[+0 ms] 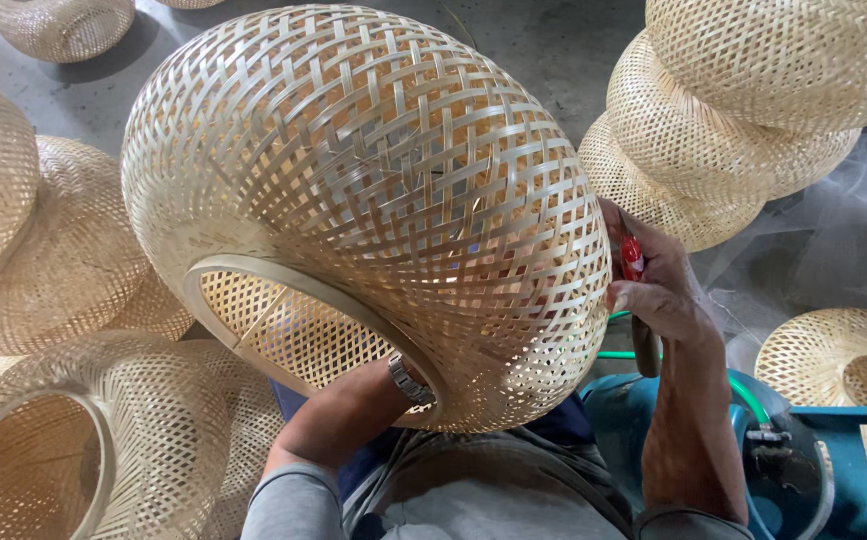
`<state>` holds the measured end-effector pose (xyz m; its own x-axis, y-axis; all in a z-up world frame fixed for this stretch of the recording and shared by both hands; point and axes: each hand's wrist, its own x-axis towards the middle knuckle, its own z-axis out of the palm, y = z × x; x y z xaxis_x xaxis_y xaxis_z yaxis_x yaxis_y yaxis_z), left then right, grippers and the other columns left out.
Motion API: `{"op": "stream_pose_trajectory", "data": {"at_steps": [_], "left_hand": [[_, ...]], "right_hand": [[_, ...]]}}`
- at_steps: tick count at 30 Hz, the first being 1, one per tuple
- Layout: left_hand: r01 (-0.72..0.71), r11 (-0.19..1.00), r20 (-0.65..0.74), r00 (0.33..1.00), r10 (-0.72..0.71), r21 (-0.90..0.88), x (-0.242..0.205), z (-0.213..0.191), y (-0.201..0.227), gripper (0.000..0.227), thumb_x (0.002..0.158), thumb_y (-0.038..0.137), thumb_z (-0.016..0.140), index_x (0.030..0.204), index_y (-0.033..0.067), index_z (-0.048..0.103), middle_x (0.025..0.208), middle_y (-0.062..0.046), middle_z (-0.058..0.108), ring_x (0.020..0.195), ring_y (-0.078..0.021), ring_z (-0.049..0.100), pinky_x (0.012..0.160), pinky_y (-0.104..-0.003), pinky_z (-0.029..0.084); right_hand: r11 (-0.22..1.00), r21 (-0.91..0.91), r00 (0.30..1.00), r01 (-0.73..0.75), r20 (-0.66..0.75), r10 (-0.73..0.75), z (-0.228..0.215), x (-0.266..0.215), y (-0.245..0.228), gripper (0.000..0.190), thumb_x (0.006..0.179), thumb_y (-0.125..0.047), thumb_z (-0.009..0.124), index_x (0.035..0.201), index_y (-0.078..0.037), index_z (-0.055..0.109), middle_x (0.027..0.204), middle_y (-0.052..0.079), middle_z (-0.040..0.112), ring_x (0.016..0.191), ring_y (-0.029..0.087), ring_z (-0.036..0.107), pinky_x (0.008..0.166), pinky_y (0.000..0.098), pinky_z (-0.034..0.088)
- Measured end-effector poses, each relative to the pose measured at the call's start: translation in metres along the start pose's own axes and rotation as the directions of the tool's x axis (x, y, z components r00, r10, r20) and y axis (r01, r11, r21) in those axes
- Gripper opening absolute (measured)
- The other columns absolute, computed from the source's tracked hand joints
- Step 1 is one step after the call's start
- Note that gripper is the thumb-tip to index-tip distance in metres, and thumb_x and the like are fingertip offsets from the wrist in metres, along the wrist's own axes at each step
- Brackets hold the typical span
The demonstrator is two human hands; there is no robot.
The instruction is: The person is weaving a large, round bamboo basket. They use a red-handled tool to tuck and secure the bamboo strips along the rim, rotating the basket periodically to work on different sections.
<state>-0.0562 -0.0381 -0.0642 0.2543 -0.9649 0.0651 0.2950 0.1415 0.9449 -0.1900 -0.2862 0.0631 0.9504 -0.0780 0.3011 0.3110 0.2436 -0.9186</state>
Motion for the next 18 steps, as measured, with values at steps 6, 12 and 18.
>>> {"op": "stream_pose_trajectory", "data": {"at_steps": [6, 12, 18], "left_hand": [[0.002, 1.000, 0.010, 1.000, -0.002, -0.001, 0.006, 0.003, 0.000, 0.040, 0.106, 0.021, 0.065, 0.139, -0.0006, 0.059, 0.137, -0.017, 0.063, 0.126, -0.0269, 0.062, 0.107, -0.043, 0.054], [-0.019, 1.000, 0.016, 1.000, 0.019, 0.019, 0.015, 0.002, 0.006, 0.041, 0.105, 0.022, 0.065, 0.139, -0.0003, 0.059, 0.138, -0.017, 0.062, 0.126, -0.0271, 0.062, 0.107, -0.043, 0.053], [-0.014, 1.000, -0.004, 1.000, 0.014, 0.008, 0.002, -0.008, 0.008, 0.041, 0.105, 0.023, 0.065, 0.139, 0.0000, 0.059, 0.138, -0.016, 0.062, 0.127, -0.0272, 0.061, 0.108, -0.043, 0.053]], "right_hand": [[1.000, -0.020, 1.000, 0.003, -0.009, -0.003, 0.004, -0.001, -0.003, 0.111, 0.080, -0.036, 0.091, 0.159, 0.013, 0.033, 0.155, 0.020, 0.053, 0.138, 0.023, 0.055, 0.117, 0.0392, 0.046], [0.998, -0.059, 0.999, 0.034, -0.006, -0.034, 0.005, 0.000, -0.003, 0.110, 0.080, -0.038, 0.090, 0.159, 0.014, 0.033, 0.156, 0.021, 0.053, 0.139, 0.024, 0.056, 0.118, 0.0409, 0.047], [0.999, -0.032, 1.000, 0.030, 0.007, -0.030, 0.008, 0.001, -0.006, 0.109, 0.081, -0.039, 0.091, 0.157, 0.014, 0.034, 0.154, 0.021, 0.053, 0.138, 0.024, 0.055, 0.117, 0.0402, 0.046]]}}
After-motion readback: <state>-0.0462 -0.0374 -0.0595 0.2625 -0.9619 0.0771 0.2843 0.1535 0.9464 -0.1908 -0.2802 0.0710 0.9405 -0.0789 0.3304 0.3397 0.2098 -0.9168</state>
